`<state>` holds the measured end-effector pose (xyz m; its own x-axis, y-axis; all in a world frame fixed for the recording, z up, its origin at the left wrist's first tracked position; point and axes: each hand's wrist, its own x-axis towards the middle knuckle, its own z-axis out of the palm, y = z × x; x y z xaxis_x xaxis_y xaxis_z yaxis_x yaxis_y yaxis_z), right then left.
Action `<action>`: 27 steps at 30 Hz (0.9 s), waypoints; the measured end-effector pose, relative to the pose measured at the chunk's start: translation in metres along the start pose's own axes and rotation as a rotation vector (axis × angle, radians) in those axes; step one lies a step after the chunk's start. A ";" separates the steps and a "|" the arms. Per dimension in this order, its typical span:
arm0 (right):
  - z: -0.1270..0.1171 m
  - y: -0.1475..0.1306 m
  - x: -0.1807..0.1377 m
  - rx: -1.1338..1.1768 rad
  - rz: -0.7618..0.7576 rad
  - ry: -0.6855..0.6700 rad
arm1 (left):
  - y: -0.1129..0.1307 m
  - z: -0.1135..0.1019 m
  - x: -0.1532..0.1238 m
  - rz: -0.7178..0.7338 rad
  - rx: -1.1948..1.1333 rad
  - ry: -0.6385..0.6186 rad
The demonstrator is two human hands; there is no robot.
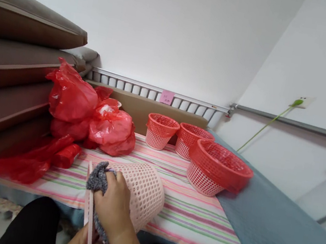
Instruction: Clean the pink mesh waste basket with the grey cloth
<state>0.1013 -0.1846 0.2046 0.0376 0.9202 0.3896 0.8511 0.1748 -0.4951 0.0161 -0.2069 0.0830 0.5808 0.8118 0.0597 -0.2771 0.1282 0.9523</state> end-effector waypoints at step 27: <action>-0.027 0.065 0.032 -0.285 0.284 -0.019 | 0.045 0.004 0.025 0.072 -0.056 0.242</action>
<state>0.1718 -0.1529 0.2059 0.2842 0.9249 0.2524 0.9196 -0.1886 -0.3445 0.0211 -0.1829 0.1290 0.3601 0.9318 0.0467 -0.3565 0.0911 0.9299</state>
